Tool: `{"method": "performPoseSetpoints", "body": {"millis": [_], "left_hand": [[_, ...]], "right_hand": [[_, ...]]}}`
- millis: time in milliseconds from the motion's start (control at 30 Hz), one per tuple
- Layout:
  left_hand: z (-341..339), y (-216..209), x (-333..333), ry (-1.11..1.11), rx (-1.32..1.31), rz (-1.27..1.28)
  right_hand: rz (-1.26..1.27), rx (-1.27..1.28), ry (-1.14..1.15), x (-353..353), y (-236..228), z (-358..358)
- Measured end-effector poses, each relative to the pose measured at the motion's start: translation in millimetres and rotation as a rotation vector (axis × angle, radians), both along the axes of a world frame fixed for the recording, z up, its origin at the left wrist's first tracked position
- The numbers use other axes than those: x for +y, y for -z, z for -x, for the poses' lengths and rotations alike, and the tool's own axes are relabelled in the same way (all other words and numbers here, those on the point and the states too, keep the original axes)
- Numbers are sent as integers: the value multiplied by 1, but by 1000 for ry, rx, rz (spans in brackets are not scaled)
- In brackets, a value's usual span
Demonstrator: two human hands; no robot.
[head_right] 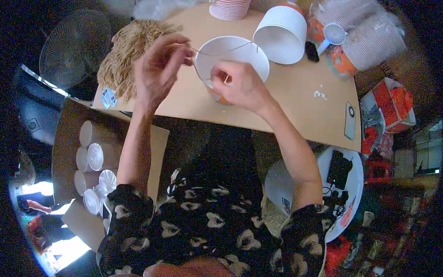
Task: Assembling paper buckets by threading and knotting cords through pre-drilled holes.
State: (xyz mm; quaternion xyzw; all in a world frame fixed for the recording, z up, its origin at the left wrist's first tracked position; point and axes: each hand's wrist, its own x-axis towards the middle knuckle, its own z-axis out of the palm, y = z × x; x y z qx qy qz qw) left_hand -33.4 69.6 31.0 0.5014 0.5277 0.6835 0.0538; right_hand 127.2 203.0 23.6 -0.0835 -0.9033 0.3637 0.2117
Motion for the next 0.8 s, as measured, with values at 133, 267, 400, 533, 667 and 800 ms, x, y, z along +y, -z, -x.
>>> {"method": "performPoseSetpoints", "body": {"millis": [133,267,400,533,667,800], "left_hand": [[-1,-14,20,275,-31,98],[10,-10,33,397,-143,405],[15,-8,29,425,-218,554],[9,-18,29,559,-326,577],[15,-13,30,599,-200,535],[10,-17,32,593,-163,565]], "right_hand": [[54,-23,19,-5,-5,0],[84,305,52,-7,2,0],[88,497,98,-7,-3,1],[48,517,181,10,1,4],[402,302,97,12,-10,1],[266,263,200,25,-5,1]]}}
